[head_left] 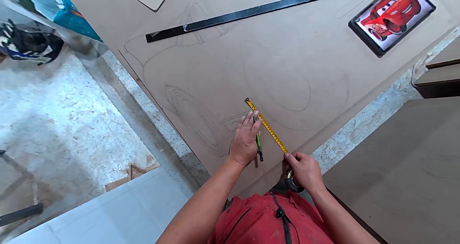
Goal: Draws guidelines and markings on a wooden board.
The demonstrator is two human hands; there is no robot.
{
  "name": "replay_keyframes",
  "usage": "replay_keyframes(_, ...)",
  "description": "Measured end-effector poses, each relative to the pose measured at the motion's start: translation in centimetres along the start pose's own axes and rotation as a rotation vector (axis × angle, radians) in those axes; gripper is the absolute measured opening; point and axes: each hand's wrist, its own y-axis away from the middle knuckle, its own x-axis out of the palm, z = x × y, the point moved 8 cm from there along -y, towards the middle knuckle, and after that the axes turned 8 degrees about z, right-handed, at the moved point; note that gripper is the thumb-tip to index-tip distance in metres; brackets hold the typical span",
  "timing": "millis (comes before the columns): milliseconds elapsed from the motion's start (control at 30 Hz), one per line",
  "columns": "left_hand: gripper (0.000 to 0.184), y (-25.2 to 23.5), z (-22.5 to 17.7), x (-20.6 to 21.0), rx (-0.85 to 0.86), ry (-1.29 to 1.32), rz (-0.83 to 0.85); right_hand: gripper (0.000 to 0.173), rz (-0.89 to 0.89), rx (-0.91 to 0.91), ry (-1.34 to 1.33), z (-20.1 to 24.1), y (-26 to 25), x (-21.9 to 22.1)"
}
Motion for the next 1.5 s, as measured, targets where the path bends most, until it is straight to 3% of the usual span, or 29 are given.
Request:
replay_keyframes(1133, 0.041, -0.1, 0.0, -0.9, -0.013, 0.013, 0.033, 0.039, -0.011, -0.01, 0.053, 0.5, 0.1, 0.0)
replay_keyframes(1500, 0.041, 5.3, 5.7, -4.6, -0.009, 0.039, -0.016, 0.038, 0.059, -0.074, 0.269, 4.4, 2.4, 5.1)
